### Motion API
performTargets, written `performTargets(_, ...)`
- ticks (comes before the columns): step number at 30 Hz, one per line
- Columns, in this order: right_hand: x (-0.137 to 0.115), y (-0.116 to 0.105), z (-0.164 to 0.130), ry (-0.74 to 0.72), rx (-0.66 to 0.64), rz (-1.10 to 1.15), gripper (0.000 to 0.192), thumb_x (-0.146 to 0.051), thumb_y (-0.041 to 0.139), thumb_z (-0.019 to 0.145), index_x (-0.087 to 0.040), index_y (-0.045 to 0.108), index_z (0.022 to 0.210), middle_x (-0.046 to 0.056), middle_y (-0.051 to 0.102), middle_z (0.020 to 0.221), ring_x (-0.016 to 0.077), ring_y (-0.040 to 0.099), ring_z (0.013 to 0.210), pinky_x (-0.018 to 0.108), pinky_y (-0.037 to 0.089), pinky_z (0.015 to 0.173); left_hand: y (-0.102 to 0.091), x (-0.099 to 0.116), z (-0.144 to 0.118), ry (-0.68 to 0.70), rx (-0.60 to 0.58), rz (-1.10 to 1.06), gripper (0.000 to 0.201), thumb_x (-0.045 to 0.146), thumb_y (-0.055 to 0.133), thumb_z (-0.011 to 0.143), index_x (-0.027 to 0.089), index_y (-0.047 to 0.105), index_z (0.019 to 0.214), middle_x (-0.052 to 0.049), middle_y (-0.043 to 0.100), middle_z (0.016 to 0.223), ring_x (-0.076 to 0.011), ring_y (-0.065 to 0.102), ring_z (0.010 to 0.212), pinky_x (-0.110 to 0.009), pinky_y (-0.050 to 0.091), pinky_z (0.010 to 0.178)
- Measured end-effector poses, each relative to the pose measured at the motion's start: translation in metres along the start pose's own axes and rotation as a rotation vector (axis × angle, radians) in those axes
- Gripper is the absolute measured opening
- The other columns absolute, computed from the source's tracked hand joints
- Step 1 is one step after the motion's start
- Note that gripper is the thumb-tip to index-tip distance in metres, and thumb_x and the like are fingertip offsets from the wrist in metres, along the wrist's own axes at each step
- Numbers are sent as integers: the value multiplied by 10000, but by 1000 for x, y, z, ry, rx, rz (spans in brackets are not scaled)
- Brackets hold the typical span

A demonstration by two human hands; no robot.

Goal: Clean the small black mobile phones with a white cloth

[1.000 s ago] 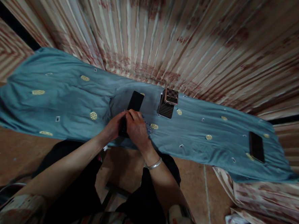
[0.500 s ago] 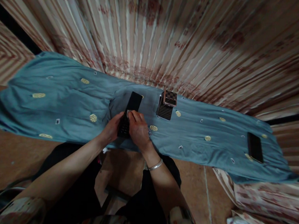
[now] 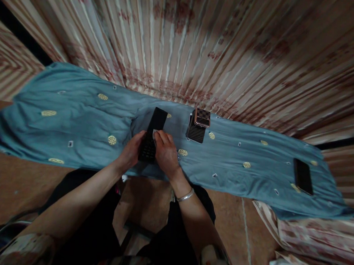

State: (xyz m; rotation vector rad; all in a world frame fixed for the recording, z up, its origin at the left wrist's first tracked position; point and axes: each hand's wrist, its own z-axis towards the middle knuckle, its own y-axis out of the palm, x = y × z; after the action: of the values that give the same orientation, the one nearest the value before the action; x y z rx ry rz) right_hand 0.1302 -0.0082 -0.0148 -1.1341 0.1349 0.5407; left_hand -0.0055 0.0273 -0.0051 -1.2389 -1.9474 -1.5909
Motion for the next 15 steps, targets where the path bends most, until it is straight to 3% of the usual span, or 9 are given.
performTargets(4, -6, 1, -2, -31, 9, -13, 450, -47, 398, 1000, -92, 641, 1376, 185, 678, 1333, 274, 615, 1246, 464, 498, 1140, -3, -7, 1, 37, -31, 35, 216, 377, 722, 815, 163, 696, 800, 22, 709, 757, -155, 646, 822, -288, 490, 896)
performTargets(10, -9, 3, -1, -80, 7, -17, 450, -84, 396, 1026, -117, 623, 1413, 166, 651, 1402, 269, 581, 1317, 480, 461, 1192, -5, -16, -2, 86, -54, 169, 302, 422, 720, 798, 147, 750, 917, -33, 787, 940, -240, 672, 1112, -369, 444, 1075)
performTargets(15, 1, 0, 2, -38, 29, -44, 441, -109, 413, 1039, -100, 604, 1437, 179, 632, 1429, 282, 578, 1335, 496, 479, 1178, -5, -17, -4, 88, -96, 294, 368, 480, 677, 818, 144, 751, 950, -58, 794, 1030, -272, 667, 1132, -413, 443, 1081)
